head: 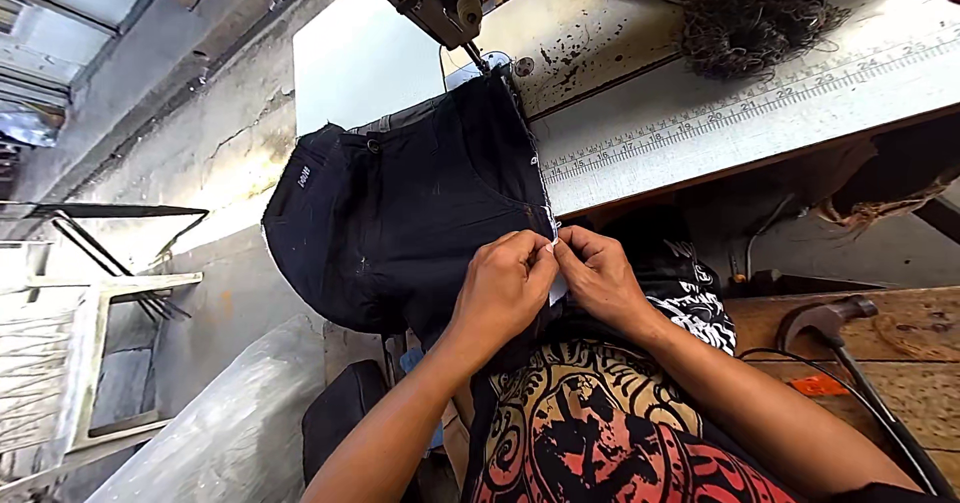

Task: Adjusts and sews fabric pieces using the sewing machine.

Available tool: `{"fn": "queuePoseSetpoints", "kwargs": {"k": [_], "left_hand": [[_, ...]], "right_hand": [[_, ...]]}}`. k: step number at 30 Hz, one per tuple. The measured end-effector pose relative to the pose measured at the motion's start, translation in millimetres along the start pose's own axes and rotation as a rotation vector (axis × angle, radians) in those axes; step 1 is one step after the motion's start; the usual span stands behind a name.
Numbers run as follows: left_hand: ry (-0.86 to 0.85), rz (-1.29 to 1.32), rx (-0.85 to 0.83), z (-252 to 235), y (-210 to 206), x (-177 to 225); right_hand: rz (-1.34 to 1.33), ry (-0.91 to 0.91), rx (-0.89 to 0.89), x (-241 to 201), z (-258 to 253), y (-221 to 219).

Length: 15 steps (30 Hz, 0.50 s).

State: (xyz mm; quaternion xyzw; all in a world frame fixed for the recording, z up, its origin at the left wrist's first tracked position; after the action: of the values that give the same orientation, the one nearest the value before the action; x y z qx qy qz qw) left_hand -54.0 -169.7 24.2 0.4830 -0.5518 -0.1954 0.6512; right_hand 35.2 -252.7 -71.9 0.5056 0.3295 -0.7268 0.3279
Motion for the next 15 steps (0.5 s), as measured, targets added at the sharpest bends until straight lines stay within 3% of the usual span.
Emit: {"fn": "queuePoseSetpoints", "kwargs": {"k": [7, 11, 15], "left_hand": [[0.03, 0.068, -0.08, -9, -4, -12], [-0.079, 0.123, -0.13, -9, -8, -21], [-0.169, 0.276, -0.366, -9, 11, -27]], "right_hand": [[-0.077, 0.028, -0.078, -1, 0, 5], [-0.106, 0.019, -0.032, -2, -2, 4], [-0.097, 0.014, 0.0, -1, -4, 4]]}}
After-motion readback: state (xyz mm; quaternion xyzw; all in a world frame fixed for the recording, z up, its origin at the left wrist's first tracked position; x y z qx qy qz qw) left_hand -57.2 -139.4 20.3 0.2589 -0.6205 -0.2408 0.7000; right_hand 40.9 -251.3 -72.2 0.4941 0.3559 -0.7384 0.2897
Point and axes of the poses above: each hand's wrist, its own z-axis away from the middle knuckle, its own y-axis out of the back of the hand, x = y × z, the point moved 5 cm from there along -z, towards the middle knuckle, and after that the axes turned 13 degrees about -y, right-handed, at the moved point
